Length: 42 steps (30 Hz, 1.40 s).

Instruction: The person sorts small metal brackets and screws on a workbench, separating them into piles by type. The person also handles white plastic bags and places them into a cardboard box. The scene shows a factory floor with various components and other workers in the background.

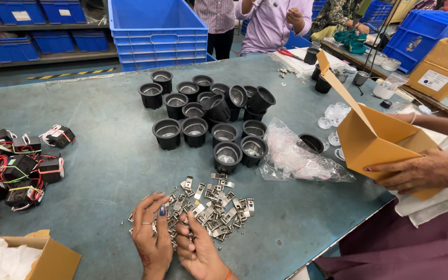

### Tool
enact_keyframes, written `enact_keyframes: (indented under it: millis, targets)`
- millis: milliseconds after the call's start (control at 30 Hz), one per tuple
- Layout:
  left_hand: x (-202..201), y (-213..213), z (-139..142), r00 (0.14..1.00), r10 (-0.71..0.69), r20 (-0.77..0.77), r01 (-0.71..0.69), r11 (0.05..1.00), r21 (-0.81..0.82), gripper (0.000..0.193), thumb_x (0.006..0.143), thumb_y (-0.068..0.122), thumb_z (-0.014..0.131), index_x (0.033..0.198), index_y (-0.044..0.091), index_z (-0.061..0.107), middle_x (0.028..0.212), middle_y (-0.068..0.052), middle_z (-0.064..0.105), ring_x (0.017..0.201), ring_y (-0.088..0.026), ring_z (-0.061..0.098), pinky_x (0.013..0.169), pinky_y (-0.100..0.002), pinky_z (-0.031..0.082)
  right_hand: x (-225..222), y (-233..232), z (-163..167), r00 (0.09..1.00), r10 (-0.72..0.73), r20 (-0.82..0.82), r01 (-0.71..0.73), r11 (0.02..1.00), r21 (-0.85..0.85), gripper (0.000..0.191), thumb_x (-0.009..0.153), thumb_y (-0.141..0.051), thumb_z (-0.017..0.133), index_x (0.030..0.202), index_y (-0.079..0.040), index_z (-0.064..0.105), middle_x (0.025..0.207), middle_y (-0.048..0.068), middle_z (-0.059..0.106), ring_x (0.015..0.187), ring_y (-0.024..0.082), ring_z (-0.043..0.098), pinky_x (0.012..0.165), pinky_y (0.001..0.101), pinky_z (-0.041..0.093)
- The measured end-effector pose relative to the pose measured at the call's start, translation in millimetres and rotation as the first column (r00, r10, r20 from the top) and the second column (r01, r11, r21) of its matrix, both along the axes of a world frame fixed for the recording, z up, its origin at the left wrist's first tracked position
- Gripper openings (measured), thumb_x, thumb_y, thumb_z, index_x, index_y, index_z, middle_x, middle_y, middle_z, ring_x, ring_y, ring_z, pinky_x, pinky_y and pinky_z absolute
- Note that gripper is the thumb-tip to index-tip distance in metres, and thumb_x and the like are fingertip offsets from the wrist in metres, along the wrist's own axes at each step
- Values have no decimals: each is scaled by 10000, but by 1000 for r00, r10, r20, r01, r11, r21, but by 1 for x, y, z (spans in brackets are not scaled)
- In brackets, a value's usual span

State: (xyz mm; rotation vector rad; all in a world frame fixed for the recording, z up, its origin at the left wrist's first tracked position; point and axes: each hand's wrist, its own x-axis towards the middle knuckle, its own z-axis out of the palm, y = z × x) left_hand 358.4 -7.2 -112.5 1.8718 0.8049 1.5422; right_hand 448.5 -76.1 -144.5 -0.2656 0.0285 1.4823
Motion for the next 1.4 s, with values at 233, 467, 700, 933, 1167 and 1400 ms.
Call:
enact_keyframes:
  millis: [233, 467, 700, 933, 1167, 1400]
  targets:
    - [10, -10, -6, 994, -85, -66, 81, 995, -65, 233, 872, 6, 626, 1068, 51, 746, 1163, -75, 706, 1106, -253, 675, 958, -363, 511, 9, -4, -13, 999, -14, 47, 19, 994, -105, 403, 1068, -407, 507, 732, -186, 472, 512, -57, 345, 350, 79, 246, 305, 221, 189]
    - [11, -7, -9, 992, -74, -98, 65, 993, -97, 198, 880, 30, 652, 1049, 47, 753, 1117, -70, 724, 1044, -236, 696, 924, -347, 514, 21, -3, -10, 991, -21, -136, 31, 997, 72, 435, 1081, -353, 503, 737, -87, 490, 666, 38, 468, 505, 114, 429, 381, 212, 332]
    - [9, -3, -14, 989, -44, -139, 29, 994, -105, 207, 869, 33, 653, 1049, 52, 753, 1105, -60, 725, 1025, -228, 695, 902, -340, 514, 72, -32, 17, 917, -313, -248, 263, 940, -217, 238, 1053, -196, 462, 970, 0, 568, 855, 97, 533, 629, 126, 485, 444, 186, 400]
    - [12, -5, -15, 987, -46, -155, 34, 996, -77, 189, 870, 24, 654, 1025, 54, 758, 1078, -53, 733, 1021, -237, 691, 903, -350, 514, 141, -67, 0, 926, -296, 235, 310, 951, -23, 433, 1036, -454, 545, 752, -129, 513, 543, -47, 375, 373, 71, 322, 279, 219, 246]
    - [11, -6, -13, 983, -68, -170, 60, 997, -51, 174, 880, 28, 656, 1015, 58, 762, 1069, -67, 731, 1031, -253, 684, 911, -366, 512, 203, -89, 24, 918, -277, 285, 275, 960, 48, 509, 1085, -432, 533, 705, -96, 493, 625, 29, 458, 508, 134, 445, 376, 233, 367]
    - [13, -4, -14, 981, -80, -177, 73, 996, -45, 169, 875, 36, 659, 1011, 59, 757, 1059, -68, 733, 1032, -256, 687, 914, -373, 509, 217, -82, 33, 865, -434, 252, 483, 857, -181, 251, 1053, -221, 549, 904, -23, 581, 844, 105, 581, 669, 140, 544, 487, 170, 471]
